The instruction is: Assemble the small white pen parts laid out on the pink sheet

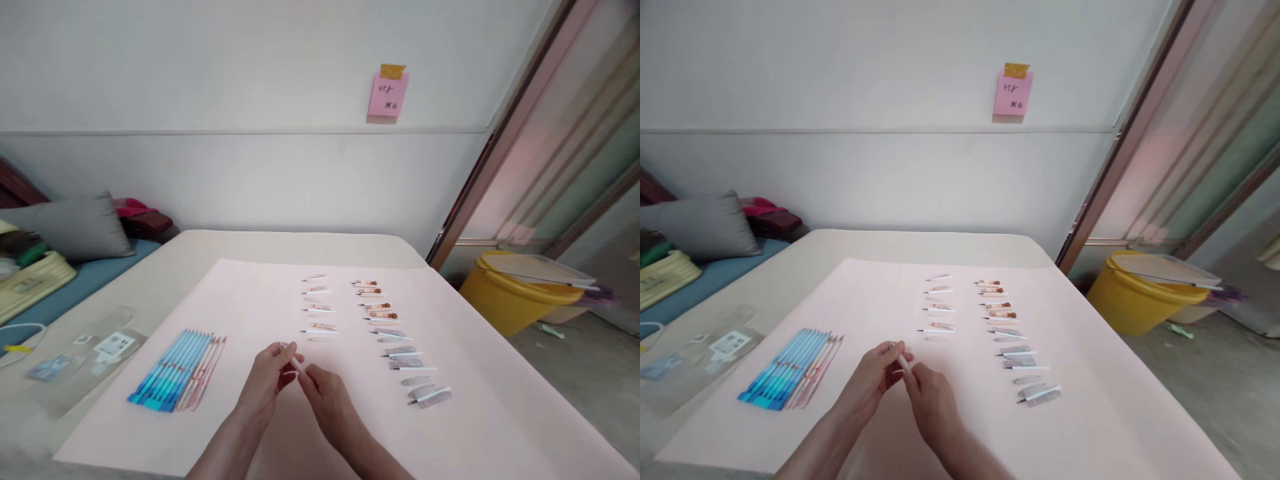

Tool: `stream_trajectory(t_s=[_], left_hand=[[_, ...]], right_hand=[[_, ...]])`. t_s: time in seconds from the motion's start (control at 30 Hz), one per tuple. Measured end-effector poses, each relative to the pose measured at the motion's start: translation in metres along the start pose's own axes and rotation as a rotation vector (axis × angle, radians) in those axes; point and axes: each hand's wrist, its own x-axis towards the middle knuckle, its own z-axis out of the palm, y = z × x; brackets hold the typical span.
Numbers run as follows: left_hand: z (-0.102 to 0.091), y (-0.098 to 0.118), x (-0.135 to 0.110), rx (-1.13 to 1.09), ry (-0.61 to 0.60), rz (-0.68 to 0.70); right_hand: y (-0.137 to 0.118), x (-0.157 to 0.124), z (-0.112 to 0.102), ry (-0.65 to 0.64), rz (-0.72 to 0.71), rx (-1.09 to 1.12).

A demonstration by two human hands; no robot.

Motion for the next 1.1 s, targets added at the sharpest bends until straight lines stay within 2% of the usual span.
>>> stream_trajectory(t_s=[0.13, 0.23, 0.57, 0.77, 0.97, 1.1], left_hand=[[0.006, 0.007, -0.005, -0.129, -0.081, 0.012], [0.005, 0.008, -0.004, -0.149, -0.12, 0.003], [-0.004, -0.001, 0.003, -0.044, -0.061, -0.027], [-0.004, -0.003, 0.003, 0.007, 0.032, -0.05], [0.002, 0.004, -0.003, -0.105, -0.054, -0.026], [0.002, 0.005, -0.003, -0.134, -0.086, -0.027]], right_hand=[[0.003, 0.007, -0.005, -0.069, 0.142, 0.263], [0.004, 0.009, -0.008, -0.091, 0.209, 0.327], [0.001, 0.006, -0.005, -0.081, 0.099, 0.22], [0.0, 0.005, -0.005, -0.03, 0.032, 0.178], [0.004, 0.008, -0.006, -0.071, 0.15, 0.268], [0.005, 0.006, -0.007, -0.07, 0.145, 0.313]])
